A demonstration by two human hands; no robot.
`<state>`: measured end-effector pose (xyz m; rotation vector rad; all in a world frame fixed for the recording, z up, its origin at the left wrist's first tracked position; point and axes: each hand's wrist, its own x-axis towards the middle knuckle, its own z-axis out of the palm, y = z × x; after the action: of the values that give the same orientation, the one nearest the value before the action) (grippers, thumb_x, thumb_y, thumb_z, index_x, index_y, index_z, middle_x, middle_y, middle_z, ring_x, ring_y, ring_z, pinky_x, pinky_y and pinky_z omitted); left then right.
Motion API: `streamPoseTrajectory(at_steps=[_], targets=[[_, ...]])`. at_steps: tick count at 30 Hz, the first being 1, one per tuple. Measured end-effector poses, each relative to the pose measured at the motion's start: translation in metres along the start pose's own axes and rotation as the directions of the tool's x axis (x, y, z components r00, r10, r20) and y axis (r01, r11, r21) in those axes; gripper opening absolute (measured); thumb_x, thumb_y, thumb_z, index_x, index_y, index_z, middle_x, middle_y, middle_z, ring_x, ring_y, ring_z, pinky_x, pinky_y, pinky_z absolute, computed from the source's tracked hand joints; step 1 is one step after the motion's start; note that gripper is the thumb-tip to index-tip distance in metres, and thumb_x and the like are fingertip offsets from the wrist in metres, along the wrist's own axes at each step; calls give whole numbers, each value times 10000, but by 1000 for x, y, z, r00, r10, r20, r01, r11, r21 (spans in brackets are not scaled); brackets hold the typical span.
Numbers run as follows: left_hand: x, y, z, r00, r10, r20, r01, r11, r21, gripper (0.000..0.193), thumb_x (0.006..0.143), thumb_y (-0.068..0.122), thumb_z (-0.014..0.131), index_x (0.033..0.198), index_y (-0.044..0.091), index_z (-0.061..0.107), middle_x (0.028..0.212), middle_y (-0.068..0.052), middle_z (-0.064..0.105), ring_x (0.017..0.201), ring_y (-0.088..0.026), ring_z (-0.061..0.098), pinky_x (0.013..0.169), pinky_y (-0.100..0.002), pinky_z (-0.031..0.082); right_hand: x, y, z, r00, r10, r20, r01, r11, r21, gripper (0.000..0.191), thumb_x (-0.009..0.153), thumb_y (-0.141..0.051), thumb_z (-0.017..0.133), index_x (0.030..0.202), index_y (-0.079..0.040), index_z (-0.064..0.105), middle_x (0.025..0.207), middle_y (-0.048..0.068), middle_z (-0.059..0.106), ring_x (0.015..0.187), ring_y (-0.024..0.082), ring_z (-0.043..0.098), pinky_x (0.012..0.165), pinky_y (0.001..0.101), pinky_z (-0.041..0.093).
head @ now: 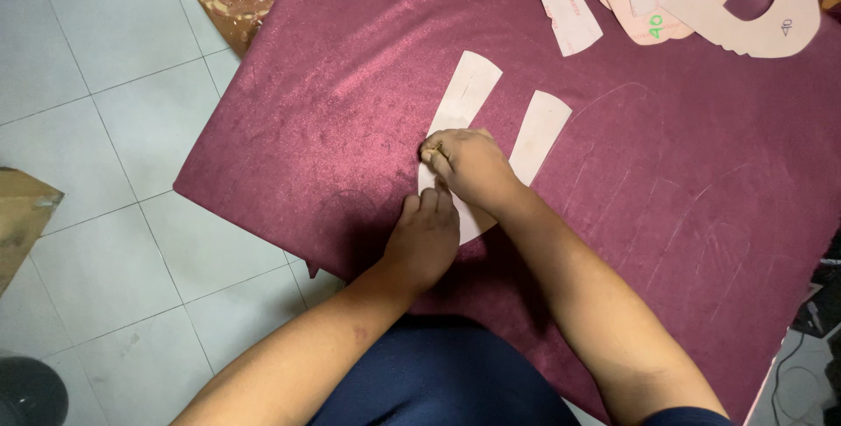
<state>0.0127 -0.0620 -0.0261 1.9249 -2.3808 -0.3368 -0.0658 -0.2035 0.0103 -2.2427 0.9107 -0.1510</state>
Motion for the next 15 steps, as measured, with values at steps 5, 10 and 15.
streamPoseTrajectory(at_steps=[5,10,15], targets=[[6,-4,-10,999,23,25,-24,1000,18,333,887,164,494,1079,-31,683,1354,-286,551,1206,-371,526,1061,-449,393,6,1,-3,998,60,17,-61,998,30,192,965,-250,629,997,-100,747,903,92,759,821,272,736,778,397,571],[13,-10,-16,1000,-18,-25,14,989,-151,256,881,114,529,1028,-22,689,1399,-312,520,1128,-358,550,1015,-447,432,15,8,-3,984,-78,-159,60,992,-115,168,973,-222,642,988,-98,756,916,83,778,813,292,727,812,435,538],[26,-16,-15,996,-94,-4,91,970,-226,208,876,79,549,1026,-15,659,1451,-344,455,1108,-359,581,996,-468,470,20,13,-7,981,196,-8,-195,978,69,194,979,-263,611,1045,-138,745,909,71,776,836,258,748,792,377,574]])
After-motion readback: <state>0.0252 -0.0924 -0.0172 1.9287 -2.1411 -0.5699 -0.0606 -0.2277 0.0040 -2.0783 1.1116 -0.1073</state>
